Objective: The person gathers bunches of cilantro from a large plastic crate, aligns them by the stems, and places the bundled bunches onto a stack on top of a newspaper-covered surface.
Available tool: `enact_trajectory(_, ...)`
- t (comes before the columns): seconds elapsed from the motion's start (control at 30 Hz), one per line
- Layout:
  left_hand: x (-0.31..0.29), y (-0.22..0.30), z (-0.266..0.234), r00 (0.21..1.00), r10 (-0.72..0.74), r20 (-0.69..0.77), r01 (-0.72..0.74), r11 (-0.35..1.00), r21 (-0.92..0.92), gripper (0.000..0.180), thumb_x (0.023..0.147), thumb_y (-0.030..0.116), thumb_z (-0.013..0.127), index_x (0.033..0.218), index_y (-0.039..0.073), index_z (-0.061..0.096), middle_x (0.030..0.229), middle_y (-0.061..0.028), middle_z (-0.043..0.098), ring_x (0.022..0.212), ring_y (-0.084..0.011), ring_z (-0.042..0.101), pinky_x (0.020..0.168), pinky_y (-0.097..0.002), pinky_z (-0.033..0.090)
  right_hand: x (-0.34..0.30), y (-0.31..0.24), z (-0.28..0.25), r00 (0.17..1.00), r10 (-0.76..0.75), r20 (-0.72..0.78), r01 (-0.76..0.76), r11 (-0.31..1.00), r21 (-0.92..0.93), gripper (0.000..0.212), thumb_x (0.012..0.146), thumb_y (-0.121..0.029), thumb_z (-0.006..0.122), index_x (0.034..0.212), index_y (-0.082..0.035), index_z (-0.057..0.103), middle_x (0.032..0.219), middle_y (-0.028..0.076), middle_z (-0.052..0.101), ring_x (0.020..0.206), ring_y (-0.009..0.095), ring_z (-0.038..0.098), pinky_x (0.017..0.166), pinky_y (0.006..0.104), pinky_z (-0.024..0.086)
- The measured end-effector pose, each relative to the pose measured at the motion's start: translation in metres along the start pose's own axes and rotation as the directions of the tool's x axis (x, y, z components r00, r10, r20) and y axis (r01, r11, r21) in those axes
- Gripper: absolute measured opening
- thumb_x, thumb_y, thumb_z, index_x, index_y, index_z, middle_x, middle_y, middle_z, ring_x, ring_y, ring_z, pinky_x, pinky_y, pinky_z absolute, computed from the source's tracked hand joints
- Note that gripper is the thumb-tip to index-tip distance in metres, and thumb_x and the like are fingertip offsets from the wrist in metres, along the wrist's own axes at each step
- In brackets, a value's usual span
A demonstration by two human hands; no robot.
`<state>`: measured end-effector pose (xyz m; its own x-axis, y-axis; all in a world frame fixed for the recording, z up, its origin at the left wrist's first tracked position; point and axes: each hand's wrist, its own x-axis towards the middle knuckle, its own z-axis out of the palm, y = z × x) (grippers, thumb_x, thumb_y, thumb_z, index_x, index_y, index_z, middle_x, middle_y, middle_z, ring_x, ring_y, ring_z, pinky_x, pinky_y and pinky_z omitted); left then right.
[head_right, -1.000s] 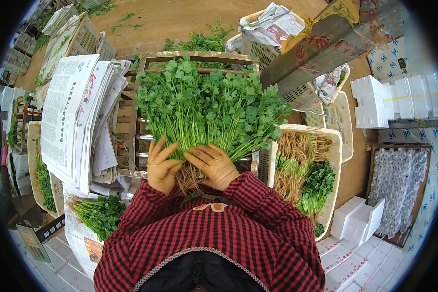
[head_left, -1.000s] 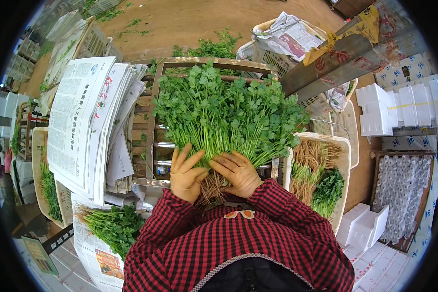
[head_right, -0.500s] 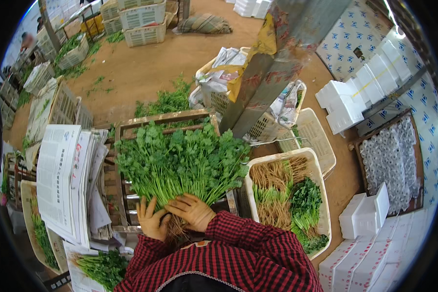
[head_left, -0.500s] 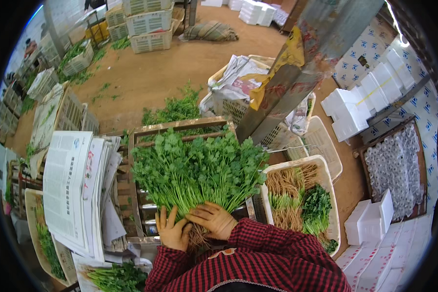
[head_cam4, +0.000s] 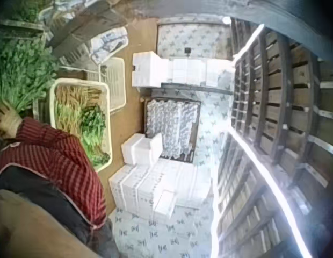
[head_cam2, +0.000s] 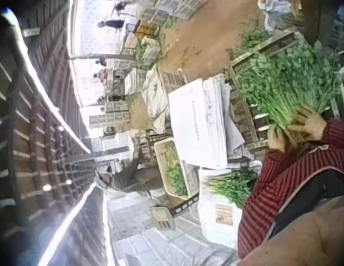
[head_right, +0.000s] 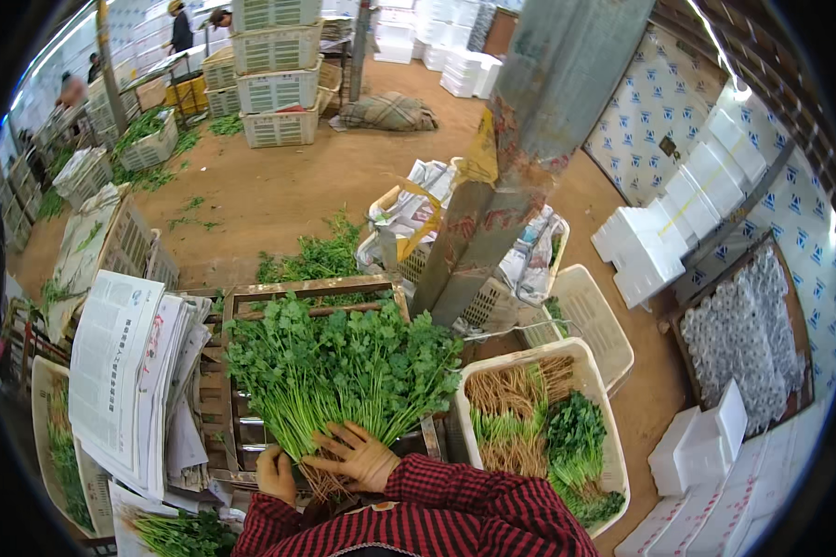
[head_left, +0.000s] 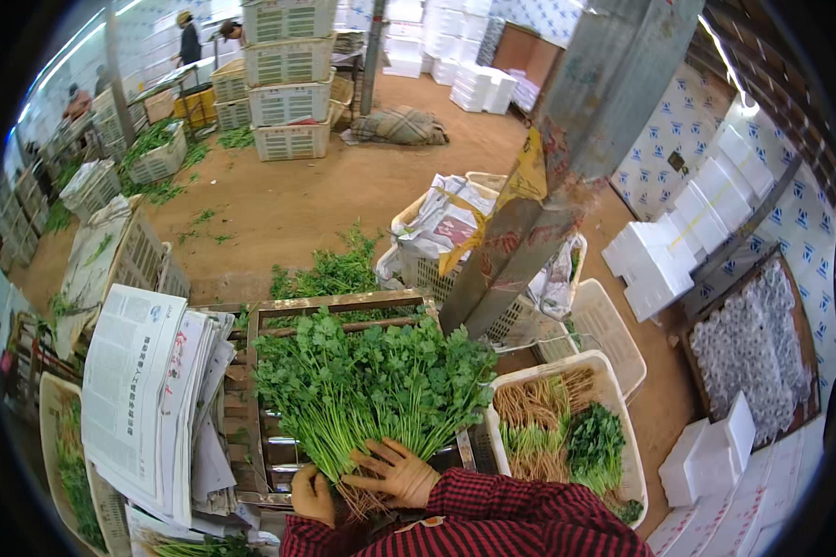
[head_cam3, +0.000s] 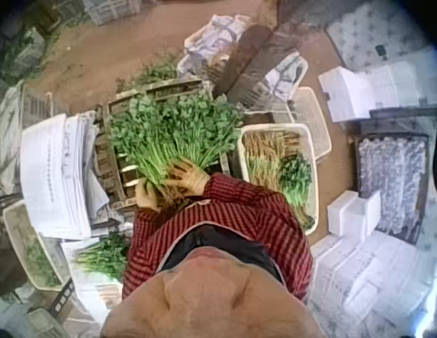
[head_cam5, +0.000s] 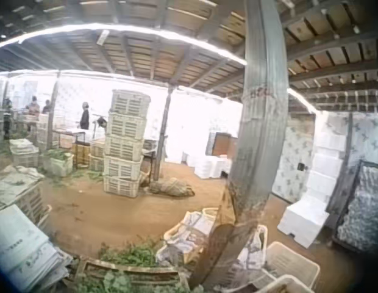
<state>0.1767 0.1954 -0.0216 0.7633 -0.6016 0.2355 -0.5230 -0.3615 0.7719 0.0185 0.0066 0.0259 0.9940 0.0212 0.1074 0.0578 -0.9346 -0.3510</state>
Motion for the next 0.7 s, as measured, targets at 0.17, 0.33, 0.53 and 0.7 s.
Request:
enact_trajectory(0.17,-0.006,0.017,0.029,0.979,-0.203,0.009,0.201,0.958,-0.205,0.017,0.089,-0.004,0.062,0.106,-0.003,0.065,0.104,-0.0192,0.067,0.096,-0.0338,0.067,0.088,-0.0396,0.053,0.012,-0.017,0.004,0.988,0.097,0.123,-0.074,0.982,-0.175,0.079,0.098,-0.026,0.059,0.162,-0.047,0.020,0.172,0.010,0.018,0.152,0.042,0.028,0.125,0.0614,0.018)
enact_trajectory(0.33,-0.017,-0.021,0.030,0.862,-0.435,0.258,0.502,0.671,-0.545,0.019,0.093,-0.005,0.060,0.112,-0.004,0.064,0.112,-0.0145,0.068,0.100,-0.0225,0.066,0.089,-0.0340,0.053,0.020,-0.020,0.032,0.995,0.094,-0.013,-0.095,0.985,-0.142,0.070,0.097,-0.026,0.059,0.159,-0.044,0.031,0.171,0.008,0.025,0.153,0.037,0.029,0.124,0.0608,0.021)
enact_trajectory(0.53,-0.021,-0.026,0.028,0.852,-0.442,0.280,0.501,0.534,-0.681,0.020,0.096,-0.007,0.056,0.114,-0.004,0.064,0.116,-0.0140,0.068,0.103,-0.0210,0.065,0.094,-0.0335,0.053,0.039,-0.018,0.022,0.938,-0.110,-0.329,0.026,0.968,-0.250,0.040,0.087,-0.031,0.066,0.127,-0.029,0.067,0.148,0.011,0.056,0.111,0.037,0.064,0.092,0.0526,0.055)
enact_trajectory(0.7,0.015,0.022,0.002,0.887,-0.328,0.326,0.429,0.323,-0.844,0.034,0.103,0.014,0.061,0.130,-0.004,0.054,0.123,-0.0170,0.064,0.101,-0.0302,0.070,0.086,-0.0460,0.063,0.053,-0.004,-0.014,0.939,0.062,-0.339,-0.079,0.996,-0.037,0.030,0.088,-0.026,0.066,0.117,-0.018,0.071,0.141,0.011,0.061,0.104,0.033,0.066,0.081,0.0488,0.054)
